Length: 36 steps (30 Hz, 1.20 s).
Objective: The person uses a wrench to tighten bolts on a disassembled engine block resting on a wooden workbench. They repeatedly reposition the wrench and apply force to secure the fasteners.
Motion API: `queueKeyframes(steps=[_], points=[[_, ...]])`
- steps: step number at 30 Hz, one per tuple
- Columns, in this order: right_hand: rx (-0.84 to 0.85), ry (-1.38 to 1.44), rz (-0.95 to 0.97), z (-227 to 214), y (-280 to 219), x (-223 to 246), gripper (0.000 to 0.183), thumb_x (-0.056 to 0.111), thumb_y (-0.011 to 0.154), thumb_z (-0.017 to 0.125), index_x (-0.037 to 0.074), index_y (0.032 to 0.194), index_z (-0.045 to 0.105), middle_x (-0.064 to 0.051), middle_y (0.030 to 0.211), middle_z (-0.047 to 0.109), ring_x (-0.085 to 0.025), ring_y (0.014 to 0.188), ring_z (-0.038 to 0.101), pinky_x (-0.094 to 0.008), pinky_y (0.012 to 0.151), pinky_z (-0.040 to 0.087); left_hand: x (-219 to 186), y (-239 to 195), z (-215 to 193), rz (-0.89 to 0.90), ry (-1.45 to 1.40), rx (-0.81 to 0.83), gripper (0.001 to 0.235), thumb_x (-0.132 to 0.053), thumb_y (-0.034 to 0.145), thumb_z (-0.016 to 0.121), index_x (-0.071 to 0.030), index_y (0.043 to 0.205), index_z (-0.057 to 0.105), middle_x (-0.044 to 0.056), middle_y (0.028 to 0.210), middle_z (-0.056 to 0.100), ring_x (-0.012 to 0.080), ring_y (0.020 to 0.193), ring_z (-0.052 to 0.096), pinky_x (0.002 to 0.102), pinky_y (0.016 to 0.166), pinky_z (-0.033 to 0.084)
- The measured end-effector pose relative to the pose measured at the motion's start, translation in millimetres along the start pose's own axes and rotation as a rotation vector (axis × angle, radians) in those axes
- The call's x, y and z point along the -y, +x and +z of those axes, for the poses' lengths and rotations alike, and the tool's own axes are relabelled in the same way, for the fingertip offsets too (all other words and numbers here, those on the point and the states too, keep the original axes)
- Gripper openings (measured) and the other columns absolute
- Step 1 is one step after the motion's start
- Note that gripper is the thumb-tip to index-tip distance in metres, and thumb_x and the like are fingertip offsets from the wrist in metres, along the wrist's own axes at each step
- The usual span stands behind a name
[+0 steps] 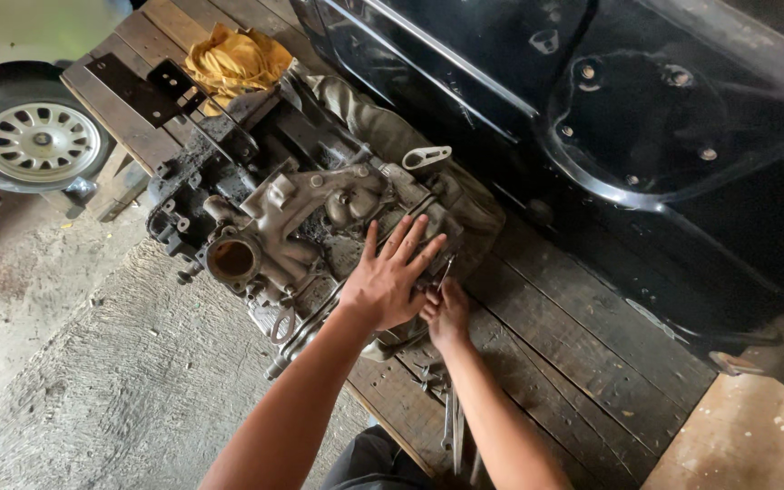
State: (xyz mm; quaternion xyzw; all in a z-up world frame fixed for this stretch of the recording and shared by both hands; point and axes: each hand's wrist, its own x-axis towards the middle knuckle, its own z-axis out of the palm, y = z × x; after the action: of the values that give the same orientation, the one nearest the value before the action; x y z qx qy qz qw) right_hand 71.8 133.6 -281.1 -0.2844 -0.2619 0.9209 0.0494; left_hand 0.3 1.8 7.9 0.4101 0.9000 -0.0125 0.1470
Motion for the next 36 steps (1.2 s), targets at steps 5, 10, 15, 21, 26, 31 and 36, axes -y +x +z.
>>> queueKeyframes(steps=[5,10,15,21,26,31,36], points=[[0.024,-0.586,-0.210,-42,19,41,0.031,0.038,0.102,0.064,0.010,0.089,0.064,0.006,0.066,0.049,-0.008,0.053,0.035,-0.029,0.048,0.025,0,4,0,0.003,0.021,0.021,0.094,-0.052,0.089,0.058,-0.030,0.161,0.002,0.007,0.170,-0.006,0.0272,0.156,-0.002,0.062,0.123,0.000],[0.159,-1.444,-0.682,-7,-2,145,0.027,0.032,0.101,0.065,0.008,0.093,0.071,-0.008,0.079,0.064,-0.023,0.068,0.057,-0.037,0.059,0.043,1,2,3,0.014,-0.015,-0.037,0.095,-0.049,0.088,0.061,-0.028,0.163,0.006,0.008,0.171,-0.001,0.0281,0.157,0.001,0.062,0.123,0.002],[0.136,-1.854,-0.848,63,-49,196,0.023,0.029,0.097,0.066,0.007,0.096,0.075,-0.016,0.087,0.073,-0.033,0.076,0.070,-0.041,0.062,0.051,1,0,6,0.017,-0.039,-0.088,0.097,-0.045,0.085,0.065,-0.026,0.163,0.011,0.009,0.171,0.003,0.0285,0.158,0.004,0.062,0.123,0.003],[-0.105,-1.145,-0.492,11,-40,142,0.026,0.030,0.104,0.060,0.009,0.092,0.071,0.000,0.064,0.056,-0.010,0.055,0.048,-0.028,0.048,0.037,1,-1,8,0.018,-0.047,-0.111,0.098,-0.044,0.084,0.066,-0.026,0.163,0.012,0.009,0.171,0.004,0.0288,0.157,0.005,0.063,0.123,0.005],[-0.050,-0.682,-0.275,-28,-12,68,0.025,0.031,0.103,0.063,0.009,0.092,0.067,0.009,0.062,0.045,-0.002,0.053,0.038,-0.021,0.045,0.028,2,-1,12,0.034,-0.039,-0.164,0.097,-0.042,0.082,0.067,-0.027,0.163,0.015,0.009,0.171,0.007,0.0281,0.158,0.007,0.063,0.123,0.006],[-0.056,-0.657,-0.296,-24,-6,53,0.028,0.032,0.104,0.061,0.008,0.091,0.063,0.008,0.061,0.041,-0.002,0.048,0.034,-0.022,0.042,0.025,3,0,15,0.037,-0.040,-0.163,0.098,-0.044,0.083,0.067,-0.026,0.163,0.015,0.009,0.171,0.007,0.0287,0.158,0.007,0.064,0.123,0.007],[-0.027,-0.512,-0.223,-20,-6,46,0.027,0.033,0.105,0.059,0.008,0.094,0.061,0.009,0.062,0.039,-0.002,0.049,0.030,-0.021,0.043,0.020,4,1,12,0.038,-0.040,-0.133,0.096,-0.047,0.085,0.064,-0.028,0.162,0.011,0.009,0.171,0.004,0.0285,0.157,0.004,0.064,0.123,0.004]])
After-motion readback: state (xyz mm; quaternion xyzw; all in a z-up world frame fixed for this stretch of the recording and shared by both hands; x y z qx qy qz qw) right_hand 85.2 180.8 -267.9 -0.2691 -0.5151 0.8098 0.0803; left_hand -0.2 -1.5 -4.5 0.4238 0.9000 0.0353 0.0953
